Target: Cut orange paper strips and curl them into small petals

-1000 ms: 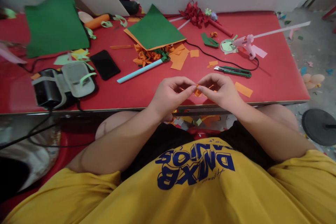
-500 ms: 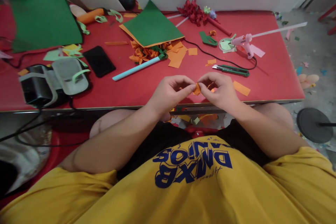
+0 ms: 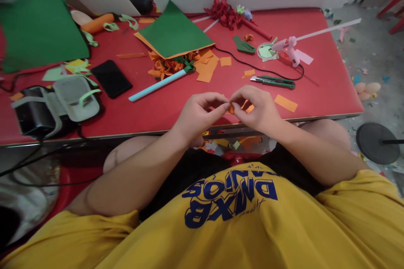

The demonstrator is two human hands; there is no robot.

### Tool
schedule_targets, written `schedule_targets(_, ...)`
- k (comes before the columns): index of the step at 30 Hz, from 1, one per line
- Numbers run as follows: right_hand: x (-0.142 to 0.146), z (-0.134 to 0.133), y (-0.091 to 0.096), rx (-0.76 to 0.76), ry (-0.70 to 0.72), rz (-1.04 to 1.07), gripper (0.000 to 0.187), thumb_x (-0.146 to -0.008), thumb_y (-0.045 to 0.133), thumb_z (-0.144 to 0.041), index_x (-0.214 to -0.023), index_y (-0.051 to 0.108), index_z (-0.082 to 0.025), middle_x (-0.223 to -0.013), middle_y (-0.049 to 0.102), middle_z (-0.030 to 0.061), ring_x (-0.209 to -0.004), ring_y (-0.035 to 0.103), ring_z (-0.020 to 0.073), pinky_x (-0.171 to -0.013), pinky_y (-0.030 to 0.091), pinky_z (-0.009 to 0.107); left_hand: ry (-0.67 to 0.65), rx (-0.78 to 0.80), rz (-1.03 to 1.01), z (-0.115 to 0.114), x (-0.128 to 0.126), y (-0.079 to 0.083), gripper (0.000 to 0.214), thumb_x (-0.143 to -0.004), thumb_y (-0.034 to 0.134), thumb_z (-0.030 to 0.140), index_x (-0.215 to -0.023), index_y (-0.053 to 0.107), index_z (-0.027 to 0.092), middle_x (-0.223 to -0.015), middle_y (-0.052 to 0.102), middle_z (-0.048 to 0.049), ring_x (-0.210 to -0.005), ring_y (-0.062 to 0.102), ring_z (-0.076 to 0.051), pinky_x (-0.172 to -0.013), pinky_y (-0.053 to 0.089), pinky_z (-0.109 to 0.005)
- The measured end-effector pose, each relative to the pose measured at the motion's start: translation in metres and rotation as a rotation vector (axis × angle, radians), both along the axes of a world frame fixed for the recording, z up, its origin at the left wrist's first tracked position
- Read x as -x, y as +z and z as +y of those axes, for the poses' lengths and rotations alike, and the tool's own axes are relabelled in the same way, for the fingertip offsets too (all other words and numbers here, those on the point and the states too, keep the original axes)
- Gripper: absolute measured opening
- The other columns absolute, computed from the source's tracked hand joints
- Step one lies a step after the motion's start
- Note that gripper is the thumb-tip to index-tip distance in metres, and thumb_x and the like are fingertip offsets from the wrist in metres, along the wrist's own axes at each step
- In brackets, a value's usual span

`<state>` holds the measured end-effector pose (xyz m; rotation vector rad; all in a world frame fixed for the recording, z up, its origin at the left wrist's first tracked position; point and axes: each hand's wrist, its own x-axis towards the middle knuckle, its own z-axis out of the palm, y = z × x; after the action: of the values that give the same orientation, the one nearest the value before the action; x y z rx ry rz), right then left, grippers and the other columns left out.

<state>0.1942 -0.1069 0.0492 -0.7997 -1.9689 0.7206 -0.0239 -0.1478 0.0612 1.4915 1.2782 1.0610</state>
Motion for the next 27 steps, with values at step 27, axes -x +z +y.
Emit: schedule_targets(27, 0.0003, -0.0010, 0.0021, 0.217, 0.028, 0.081, 0.006, -0.094, 0.084, -0.029, -0.093, 0.087, -0.025, -0.088, 0.087, 0.0029, -0.078, 0.081, 0.0206, -0.072, 0.069, 0.033, -0.042, 0.109, -0.080, 0.0072, 0.0082, 0.0005, 0.036, -0.084, 0.103, 0.055, -0.090, 0.095, 0.021, -0.094, 0.093, -0.0102, -0.089, 0.086, -0.025, -0.084, 0.067, -0.033)
